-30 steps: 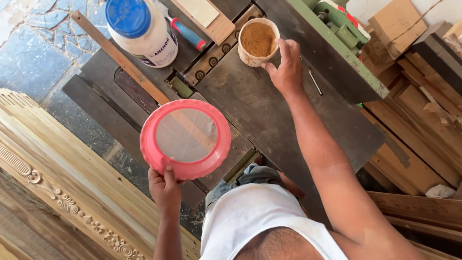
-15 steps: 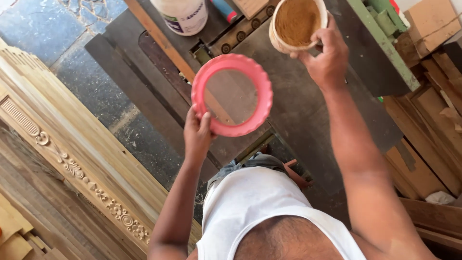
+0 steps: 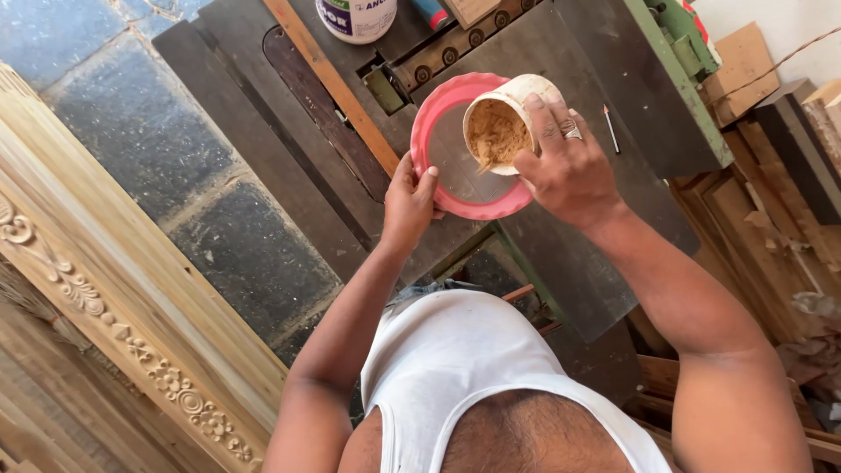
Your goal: The person pours sawdust from a white container into a pink sieve held over a table saw surface, then shakes the sieve to separate fine particles. The person walks to a nearby shelf, picks up a second container, returns to the table, and repeats the sifting process with additional sawdust.
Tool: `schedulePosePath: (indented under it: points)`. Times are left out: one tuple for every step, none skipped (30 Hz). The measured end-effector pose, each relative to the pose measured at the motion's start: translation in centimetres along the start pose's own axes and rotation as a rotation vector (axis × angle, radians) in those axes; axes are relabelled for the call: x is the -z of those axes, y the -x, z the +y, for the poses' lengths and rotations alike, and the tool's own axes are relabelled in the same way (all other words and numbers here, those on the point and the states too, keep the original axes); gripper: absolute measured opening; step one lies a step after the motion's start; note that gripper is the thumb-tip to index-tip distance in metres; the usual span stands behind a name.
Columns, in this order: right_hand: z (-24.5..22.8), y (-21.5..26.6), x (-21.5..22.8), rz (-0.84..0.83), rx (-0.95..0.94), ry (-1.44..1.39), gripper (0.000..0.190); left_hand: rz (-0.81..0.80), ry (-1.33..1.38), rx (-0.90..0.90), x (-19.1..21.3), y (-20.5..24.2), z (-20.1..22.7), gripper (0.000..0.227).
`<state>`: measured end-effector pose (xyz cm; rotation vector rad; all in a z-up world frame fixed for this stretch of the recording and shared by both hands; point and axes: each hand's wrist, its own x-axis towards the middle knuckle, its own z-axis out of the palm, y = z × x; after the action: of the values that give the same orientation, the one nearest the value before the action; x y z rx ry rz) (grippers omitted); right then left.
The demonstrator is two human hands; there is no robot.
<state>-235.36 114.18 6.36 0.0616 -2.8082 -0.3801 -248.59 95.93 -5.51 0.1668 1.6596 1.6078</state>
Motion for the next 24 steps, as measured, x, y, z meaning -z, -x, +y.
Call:
schedulePosePath:
  points:
    - [-0.3,0.0,0.0,-0.010,0.011,0.033,0.024,-0.007,0.010,0.004,-0.1,0.1,-0.2,0.050]
    - [-0.6,0.0,0.0,-0.013,0.019,0.053,0.022,-0.014,0.019,0.008,-0.1,0.2,-0.3,0.050]
    - [-0.7,0.0,-0.1,-0.017,0.027,0.072,0.021,-0.021,0.028,0.011,-0.2,0.3,-0.4,0.049]
    - [-0.9,0.1,-0.2,-0.020,0.034,0.091,0.020,-0.022,0.028,0.011,-0.2,0.3,-0.6,0.049]
    - [-1.0,0.0,-0.3,-0.022,0.044,0.106,0.020,-0.023,0.028,0.012,-0.2,0.3,-0.7,0.049]
    - [-1.1,0.0,-0.4,-0.023,0.053,0.122,0.020,-0.025,0.027,0.012,-0.3,0.4,-0.8,0.049]
    - [-1.2,0.1,-0.4,-0.024,0.062,0.137,0.019,-0.024,0.032,0.011,-0.4,0.5,-0.9,0.049]
    - [-1.5,0.1,-0.5,-0.014,0.064,0.141,0.022,-0.023,0.036,0.008,-0.4,0.6,-1.0,0.049]
    - [-1.9,0.2,-0.5,-0.004,0.066,0.145,0.024,-0.022,0.040,0.005,-0.4,0.7,-1.1,0.049]
    - [-2.2,0.2,-0.6,0.007,0.068,0.146,0.027,-0.021,0.045,0.003,-0.5,0.7,-1.1,0.049]
    - [-2.1,0.1,-0.7,-0.006,0.074,0.169,0.025,-0.020,0.050,0.001,-0.6,0.7,-1.2,0.049]
    - [-2.0,0.2,-0.8,-0.021,0.072,0.192,0.024,-0.023,0.049,0.000,-0.6,0.9,-1.3,0.049]
    - [-2.0,0.4,-0.8,-0.036,0.070,0.215,0.022,-0.018,0.030,0.001,-0.5,1.1,-1.3,0.049]
    - [-2.0,0.5,-0.9,-0.024,0.074,0.215,0.023,-0.011,0.016,-0.002,-0.5,1.2,-1.3,0.049]
    - [-2.0,0.6,-1.0,-0.011,0.077,0.215,0.025,-0.005,0.002,-0.005,-0.5,1.2,-1.2,0.050]
    - [-2.2,0.8,-1.0,-0.003,0.081,0.209,0.026,-0.002,-0.003,-0.005,-0.5,1.3,-1.2,0.050]
    - [-2.2,1.0,-1.1,-0.002,0.082,0.204,0.026,0.001,-0.008,-0.006,-0.5,1.3,-1.2,0.050]
    - [-2.1,1.0,-1.2,0.004,0.085,0.201,0.025,0.005,-0.013,-0.011,-0.5,1.2,-1.1,0.051]
    - [-2.0,1.0,-1.2,0.009,0.088,0.198,0.025,0.007,-0.015,-0.009,-0.6,1.1,-1.1,0.051]
    - [-2.0,1.0,-1.2,0.003,0.076,0.187,0.024,0.007,-0.018,-0.007,-0.6,1.2,-1.1,0.051]
    - [-2.0,1.1,-1.1,-0.003,0.063,0.176,0.023,0.007,-0.021,-0.005,-0.6,1.1,-1.0,0.051]
    - [-2.0,1.2,-1.0,-0.009,0.050,0.166,0.021,0.007,-0.026,-0.006,-0.7,1.1,-1.0,0.051]
    - [-2.0,1.3,-0.9,-0.011,0.039,0.170,0.022,0.007,-0.031,-0.008,-0.7,1.0,-0.9,0.051]
    - [-2.0,1.4,-0.8,-0.013,0.028,0.174,0.022,0.007,-0.036,-0.010,-0.8,0.9,-0.9,0.051]
